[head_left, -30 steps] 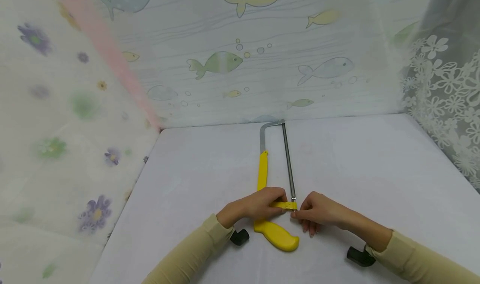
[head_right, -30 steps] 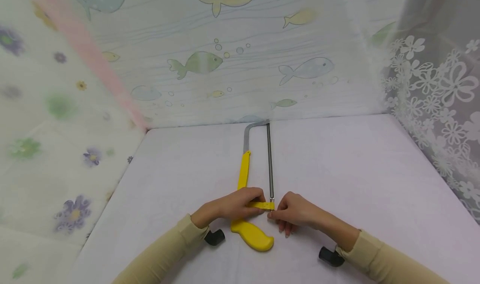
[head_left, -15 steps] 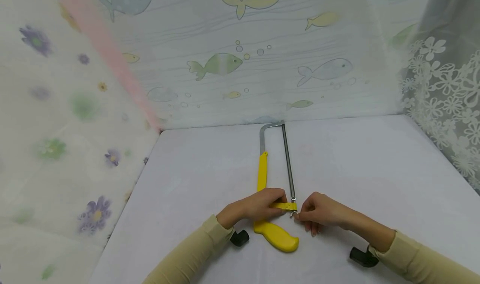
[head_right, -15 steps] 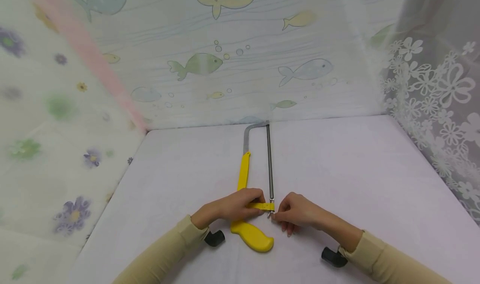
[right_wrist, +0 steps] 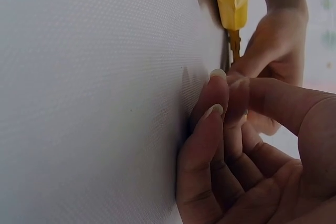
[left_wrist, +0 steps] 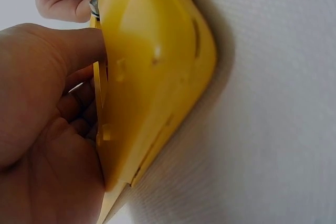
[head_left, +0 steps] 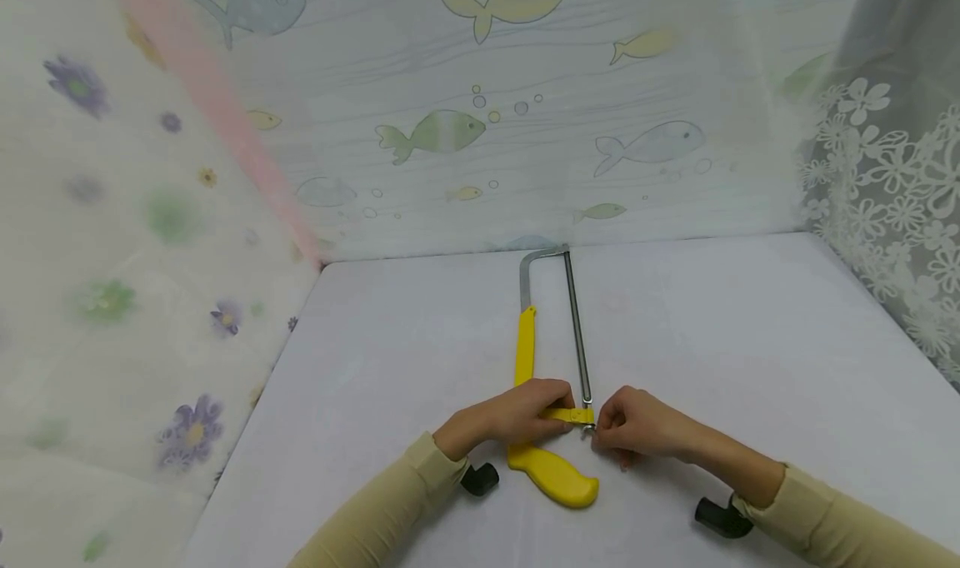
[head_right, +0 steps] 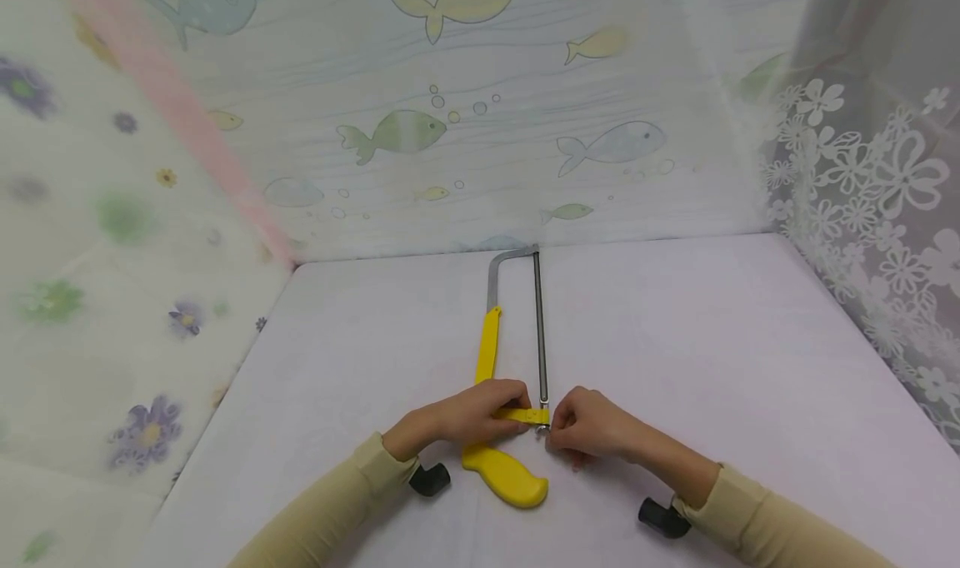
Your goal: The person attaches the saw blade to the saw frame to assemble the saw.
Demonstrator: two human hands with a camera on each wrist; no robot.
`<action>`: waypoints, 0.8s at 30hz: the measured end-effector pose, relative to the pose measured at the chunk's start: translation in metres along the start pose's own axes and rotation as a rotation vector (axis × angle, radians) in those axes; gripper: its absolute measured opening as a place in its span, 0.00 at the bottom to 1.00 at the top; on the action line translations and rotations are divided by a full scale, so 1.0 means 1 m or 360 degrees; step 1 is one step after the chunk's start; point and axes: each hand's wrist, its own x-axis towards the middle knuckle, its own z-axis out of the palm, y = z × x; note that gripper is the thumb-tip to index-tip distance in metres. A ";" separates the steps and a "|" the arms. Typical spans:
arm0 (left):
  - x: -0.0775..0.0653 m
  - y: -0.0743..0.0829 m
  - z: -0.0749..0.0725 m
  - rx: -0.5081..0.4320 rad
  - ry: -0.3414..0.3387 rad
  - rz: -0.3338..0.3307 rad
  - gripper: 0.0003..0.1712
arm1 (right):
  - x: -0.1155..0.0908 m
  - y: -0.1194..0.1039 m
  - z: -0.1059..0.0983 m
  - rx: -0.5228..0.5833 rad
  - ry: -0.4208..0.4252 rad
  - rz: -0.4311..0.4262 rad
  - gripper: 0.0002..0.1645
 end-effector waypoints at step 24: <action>0.000 -0.001 0.001 0.0005 0.0006 -0.0002 0.05 | 0.002 -0.001 0.003 0.0012 -0.0009 0.0094 0.19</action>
